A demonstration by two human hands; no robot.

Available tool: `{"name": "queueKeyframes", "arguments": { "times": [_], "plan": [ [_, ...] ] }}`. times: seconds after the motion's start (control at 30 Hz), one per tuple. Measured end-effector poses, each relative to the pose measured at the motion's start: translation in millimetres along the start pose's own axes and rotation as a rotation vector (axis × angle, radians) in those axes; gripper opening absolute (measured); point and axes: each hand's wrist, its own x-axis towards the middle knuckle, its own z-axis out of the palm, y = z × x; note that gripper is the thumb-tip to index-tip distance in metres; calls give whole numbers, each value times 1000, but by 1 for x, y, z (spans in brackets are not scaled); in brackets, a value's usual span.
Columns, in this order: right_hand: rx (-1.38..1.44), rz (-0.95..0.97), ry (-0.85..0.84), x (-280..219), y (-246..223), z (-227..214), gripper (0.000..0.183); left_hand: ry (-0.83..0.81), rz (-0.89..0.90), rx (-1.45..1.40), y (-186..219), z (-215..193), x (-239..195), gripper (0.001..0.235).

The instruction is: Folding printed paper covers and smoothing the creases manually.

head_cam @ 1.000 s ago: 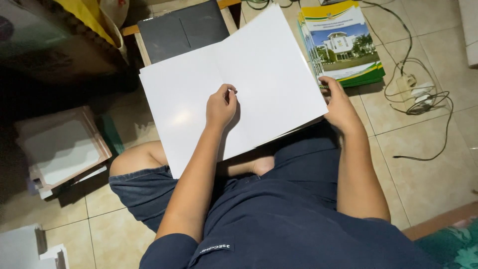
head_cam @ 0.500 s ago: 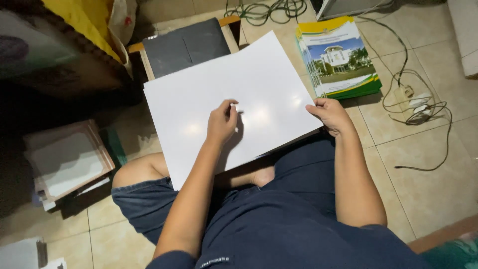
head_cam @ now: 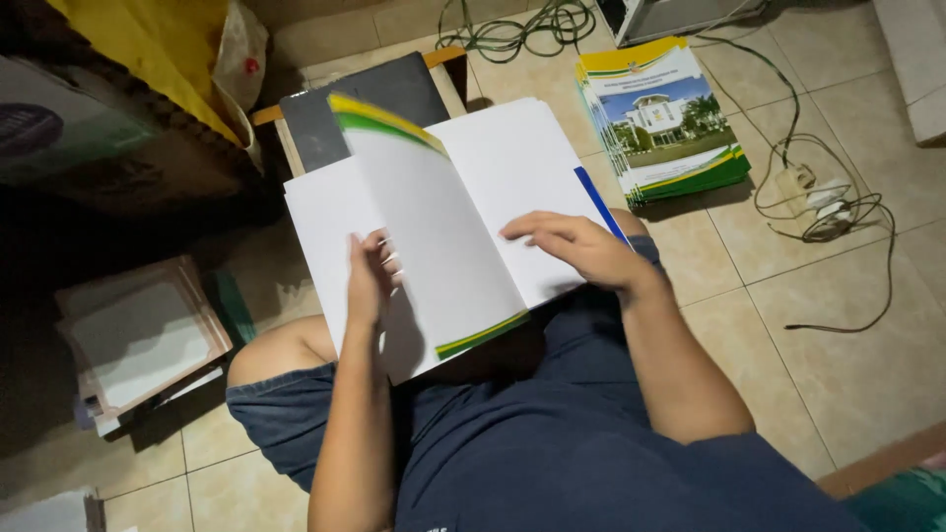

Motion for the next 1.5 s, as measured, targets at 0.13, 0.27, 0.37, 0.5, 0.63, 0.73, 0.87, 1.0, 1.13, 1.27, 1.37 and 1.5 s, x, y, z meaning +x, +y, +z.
{"name": "queueKeyframes", "arguments": {
  "times": [0.13, 0.27, 0.37, 0.5, 0.63, 0.73, 0.87, 1.0, 1.13, 1.27, 1.37, 1.5],
  "plan": [
    [-312, 295, 261, 12, 80, 17, 29, 95, 63, -63, 51, -6, -42, 82],
    [-491, 321, 251, 19, 138, 32, 35, 361, 10, 608, 11, -35, -31, 52],
    [-610, 258, 173, 25, 134, 45, 45, 447, -40, 707, 18, -4, -41, 60],
    [-732, 283, 72, 30, 120, 60, 55, 460, -95, 761, 40, 31, -65, 58],
    [-868, 280, 15, 29, 124, 65, 55, 440, -78, 1025, 44, 36, -65, 54],
    [-935, 281, 1, 29, 115, 69, 55, 574, 174, 1387, 66, 59, -54, 82],
    [-991, 314, -31, 30, 107, 73, 58, 327, 545, 1435, 45, 88, 11, 60],
    [-1025, 294, -49, 30, 117, 70, 61, -19, 580, 1555, 20, 115, 72, 50],
    [-1015, 321, -60, 42, 109, 67, 62, -50, 398, 1583, 33, 123, 69, 59],
    [-1001, 321, -45, 70, 113, 62, 64, -65, 338, 1600, 30, 124, 63, 60],
    [-1019, 310, -16, 106, 121, 56, 62, -45, 339, 1611, 26, 118, 76, 60],
    [-1012, 341, -18, 102, 115, 58, 61, -1, 247, 1639, 22, 119, 80, 63]
  ]
}}
